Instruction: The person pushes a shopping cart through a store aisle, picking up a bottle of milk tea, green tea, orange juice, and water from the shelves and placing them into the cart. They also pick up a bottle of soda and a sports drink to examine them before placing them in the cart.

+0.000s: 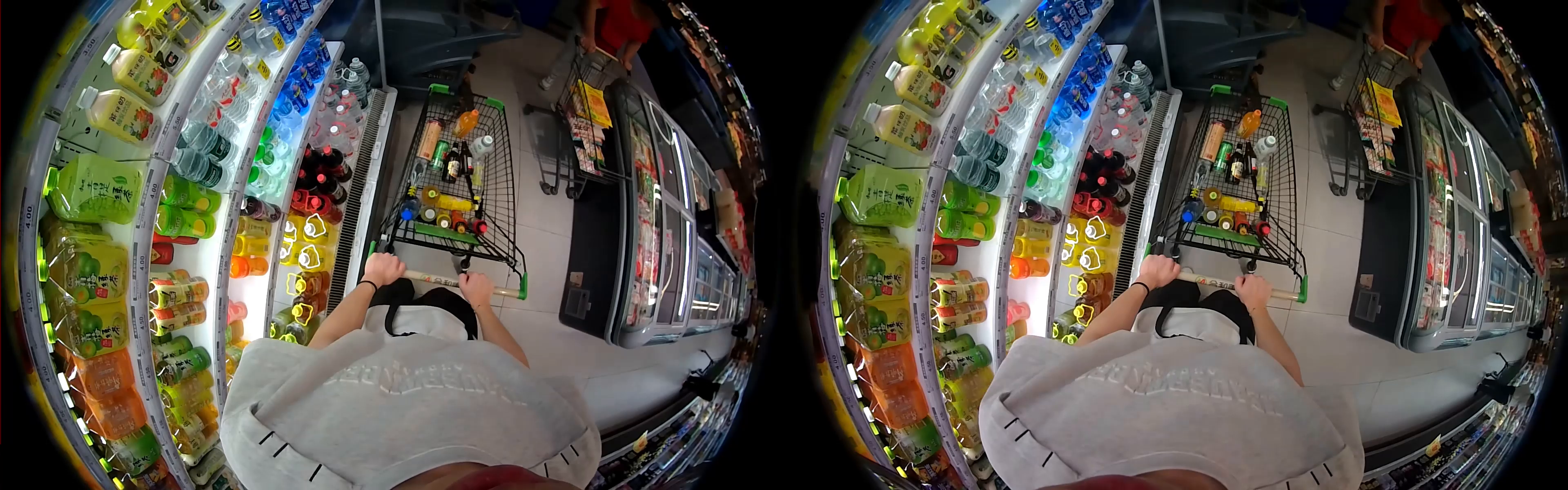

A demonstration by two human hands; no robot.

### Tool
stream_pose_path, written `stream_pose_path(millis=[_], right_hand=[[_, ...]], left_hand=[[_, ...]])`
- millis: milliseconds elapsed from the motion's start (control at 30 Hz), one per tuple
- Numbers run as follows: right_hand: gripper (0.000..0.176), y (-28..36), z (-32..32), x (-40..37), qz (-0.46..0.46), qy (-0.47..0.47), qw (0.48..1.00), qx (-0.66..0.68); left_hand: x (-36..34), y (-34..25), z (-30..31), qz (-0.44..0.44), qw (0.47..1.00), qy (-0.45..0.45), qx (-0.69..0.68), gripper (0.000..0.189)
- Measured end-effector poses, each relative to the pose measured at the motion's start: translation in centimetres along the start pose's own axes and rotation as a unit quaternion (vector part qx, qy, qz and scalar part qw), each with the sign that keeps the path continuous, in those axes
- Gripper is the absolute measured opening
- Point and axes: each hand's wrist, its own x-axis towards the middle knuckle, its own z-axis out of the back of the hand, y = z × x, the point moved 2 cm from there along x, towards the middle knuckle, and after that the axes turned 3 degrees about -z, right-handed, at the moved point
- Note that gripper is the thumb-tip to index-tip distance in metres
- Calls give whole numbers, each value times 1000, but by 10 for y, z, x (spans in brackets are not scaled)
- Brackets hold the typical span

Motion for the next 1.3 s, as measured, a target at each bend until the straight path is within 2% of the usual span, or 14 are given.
stream_pose_path(millis=[167, 233, 267, 500, 567, 633, 700, 733, 767, 867, 933, 967, 1067, 1300], right_hand=[[36, 7, 3, 26, -4, 18, 1000, -17], [37, 8, 5, 34, -4, 28, 1000, -3], [37, 8, 6, 35, -2, 35, 999, -6], [39, 4, 8, 47, 8, 42, 999, 7], [42, 1, 8, 46, 11, 36, 999, 22], [43, 2, 8, 51, 9, 58, 998, 27], [43, 0, 11, 52, 22, 93, 995, 28], [43, 0, 11, 56, 30, 123, 992, 28], [43, 2, 12, 59, 53, 130, 990, 28], [46, 2, 15, 67, 114, 186, 975, 27], [52, 1, 10, 70, 113, 224, 967, 35], [52, -1, 7, 70, 144, 238, 960, 27], [57, -5, -9, 82, 177, 288, 940, 46], [60, 15, 3, 89, 241, 336, 911, 10]], left_hand=[[15, 10, 21, -13, 1000, 7, -13, 44], [21, 13, 19, 3, 1000, -21, 20, 28], [24, 15, 17, 11, 999, -27, 15, 28], [34, 15, 18, 30, 999, -35, -6, 35], [39, 19, 10, 76, 995, -28, -63, 50], [37, 18, 15, 69, 995, -39, -59, 50], [33, 17, 11, 30, 996, -75, -49, 49], [30, 14, 12, 48, 994, -91, -35, 42], [28, 15, -2, 39, 982, -176, -57, 38], [3, -3, 2, 60, 964, -253, -61, 26], [-19, -21, 1, 68, 951, -298, -46, 26], [-28, -29, -2, 77, 928, -364, -26, 27], [-33, -38, -9, 134, 916, -374, -48, 32], [-16, -37, -22, 186, 891, -408, -68, 15]])
